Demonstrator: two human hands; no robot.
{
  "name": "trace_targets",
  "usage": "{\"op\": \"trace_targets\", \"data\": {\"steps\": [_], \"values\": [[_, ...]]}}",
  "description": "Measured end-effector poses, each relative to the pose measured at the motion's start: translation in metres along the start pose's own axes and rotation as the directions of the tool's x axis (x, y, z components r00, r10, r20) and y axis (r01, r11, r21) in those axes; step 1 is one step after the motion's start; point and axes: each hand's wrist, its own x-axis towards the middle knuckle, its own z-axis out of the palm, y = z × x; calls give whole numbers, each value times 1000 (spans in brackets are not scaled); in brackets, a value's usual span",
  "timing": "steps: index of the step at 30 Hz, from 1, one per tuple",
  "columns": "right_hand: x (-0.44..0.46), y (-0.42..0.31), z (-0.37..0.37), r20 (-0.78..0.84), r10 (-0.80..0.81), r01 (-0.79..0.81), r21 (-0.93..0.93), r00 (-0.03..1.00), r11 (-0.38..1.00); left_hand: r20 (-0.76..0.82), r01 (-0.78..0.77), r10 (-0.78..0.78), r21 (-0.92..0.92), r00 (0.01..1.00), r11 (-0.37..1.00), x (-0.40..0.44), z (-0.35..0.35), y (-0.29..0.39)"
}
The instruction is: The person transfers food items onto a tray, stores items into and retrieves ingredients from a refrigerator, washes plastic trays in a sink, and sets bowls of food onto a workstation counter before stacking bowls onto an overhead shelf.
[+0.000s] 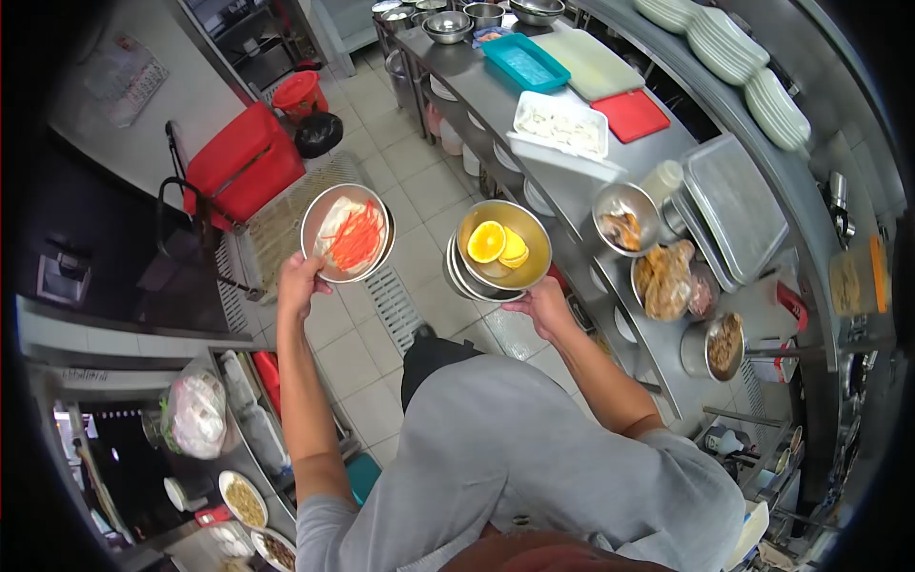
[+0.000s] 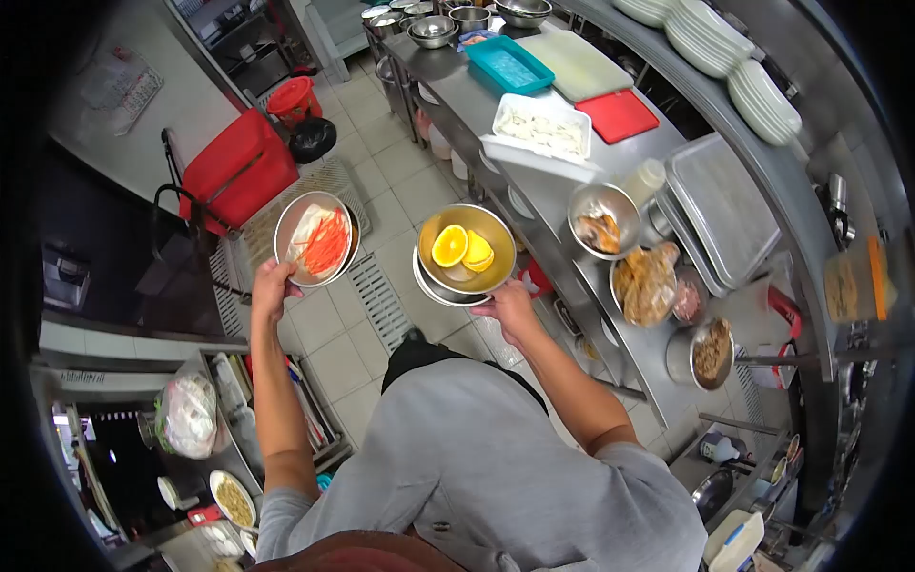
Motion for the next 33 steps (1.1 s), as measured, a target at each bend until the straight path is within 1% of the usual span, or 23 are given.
{"op": "trace_targets", "data": {"steps": [2,3,4,6,7,10,13,14,16,17,18,22,24,26,29,30,31,32,33], "values": [[49,-18,33,-4,-17,17,20,1000,1000,25,-20,19,64,1000,998,81,-4,1],[64,-28,34,-28,-16,17,38,999,999,53,-21,16,102,998,995,108,10,10],[87,-32,47,-52,-17,20,60,999,998,98,-17,10,69,995,997,142,14,16],[131,-53,64,-81,-55,62,91,995,994,177,-12,0,67,984,998,211,29,28],[146,-60,73,-114,-44,56,101,992,993,222,-12,-5,75,975,997,245,37,36],[201,-93,90,-209,-48,77,133,977,988,304,4,-54,165,951,986,349,73,54],[257,-101,90,-285,-63,93,92,956,991,324,73,-139,208,936,975,426,113,69],[272,-113,95,-289,-86,121,104,954,987,354,57,-133,218,926,974,453,127,71],[306,-132,101,-370,-101,164,144,923,976,411,24,-117,225,904,974,503,160,71],[322,-137,99,-410,-101,182,164,906,969,411,35,-132,235,902,971,522,175,73],[337,-135,93,-447,-45,112,124,893,986,393,64,-166,260,904,964,531,184,72],[397,-154,84,-546,-68,212,206,835,955,437,77,-200,282,877,956,589,240,85],[415,-165,81,-596,-36,180,183,802,966,481,85,-228,301,847,950,614,264,86],[429,-164,86,-626,30,97,167,780,981,501,105,-269,332,823,937,636,261,76],[459,-153,93,-668,-13,169,168,744,971,529,89,-288,369,798,925,673,273,61],[474,-146,93,-717,-21,203,169,697,965,555,112,-316,371,770,922,689,277,51],[489,-160,62,-741,-7,201,173,671,964,586,113,-348,399,732,910,707,325,46],[494,-158,71,-743,5,180,169,670,969,592,130,-375,415,714,901,715,313,32],[500,-163,73,-755,1,179,157,655,971,615,128,-389,424,686,897,722,317,31]]}}
